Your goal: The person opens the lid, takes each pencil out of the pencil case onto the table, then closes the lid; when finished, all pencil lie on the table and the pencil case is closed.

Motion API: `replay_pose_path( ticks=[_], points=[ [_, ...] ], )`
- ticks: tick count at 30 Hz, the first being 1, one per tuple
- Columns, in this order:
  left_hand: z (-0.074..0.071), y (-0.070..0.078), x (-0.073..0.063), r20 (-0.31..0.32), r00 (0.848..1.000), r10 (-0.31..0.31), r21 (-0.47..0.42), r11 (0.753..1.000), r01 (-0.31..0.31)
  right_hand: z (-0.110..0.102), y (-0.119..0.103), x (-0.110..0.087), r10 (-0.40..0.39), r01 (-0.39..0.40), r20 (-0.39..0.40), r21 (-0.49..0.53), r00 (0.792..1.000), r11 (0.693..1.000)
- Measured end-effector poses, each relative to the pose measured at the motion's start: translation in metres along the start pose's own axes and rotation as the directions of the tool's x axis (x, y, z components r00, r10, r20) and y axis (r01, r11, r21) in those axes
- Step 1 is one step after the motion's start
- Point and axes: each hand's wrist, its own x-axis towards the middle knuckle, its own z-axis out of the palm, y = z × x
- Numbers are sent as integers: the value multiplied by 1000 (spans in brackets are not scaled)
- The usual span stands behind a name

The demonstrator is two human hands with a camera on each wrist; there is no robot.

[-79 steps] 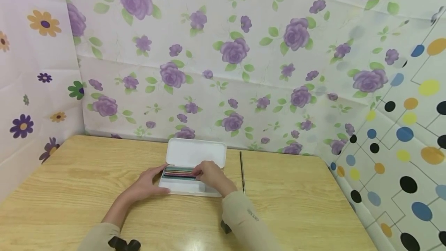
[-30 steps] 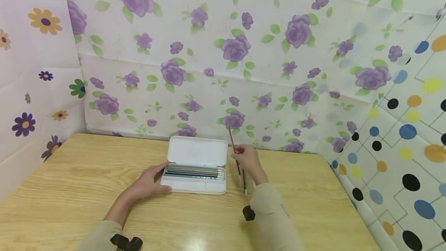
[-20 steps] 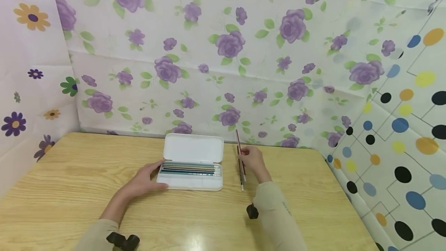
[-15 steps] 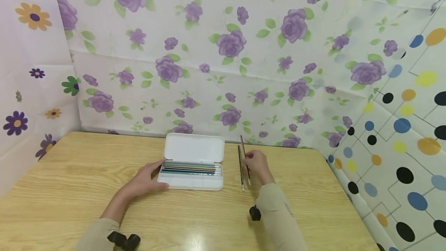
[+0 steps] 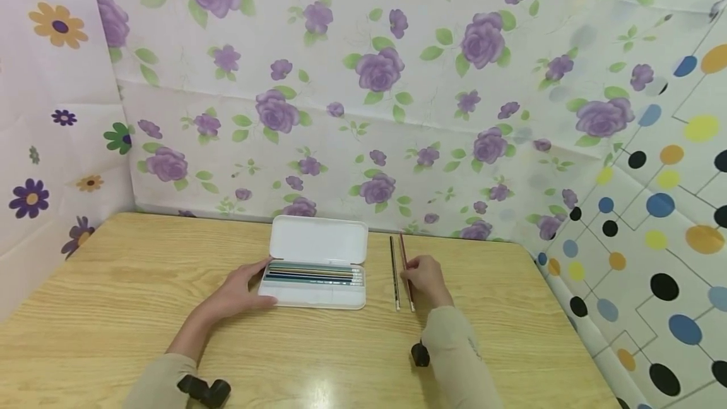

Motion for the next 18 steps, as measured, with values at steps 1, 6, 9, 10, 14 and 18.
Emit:
replay_pose_path(
  ticks=[1,6,9,10,14,18],
  points=[
    [0,-1,0,-1,1000,3,-3,1000,-3,1,0,0,-5,5,0,0,1000,1000],
    [1,-2,1,-1,1000,16,-4,1000,-16,2,3,-2,-18,18,-10,16,1000,1000],
    [0,-1,2,2,1000,8,-5,1000,-8,3,4,-1,-10,10,-10,30,1000,999],
    [0,-1,2,4,1000,5,-7,1000,-4,4,4,-1,-6,6,-11,29,1000,1000],
    [0,-1,2,8,1000,-11,-16,1000,11,5,3,0,-4,5,-21,15,1000,1000],
    [-1,-1,3,12,1000,-19,-23,1000,19,2,0,0,7,-7,7,6,1000,1000]
  ],
)
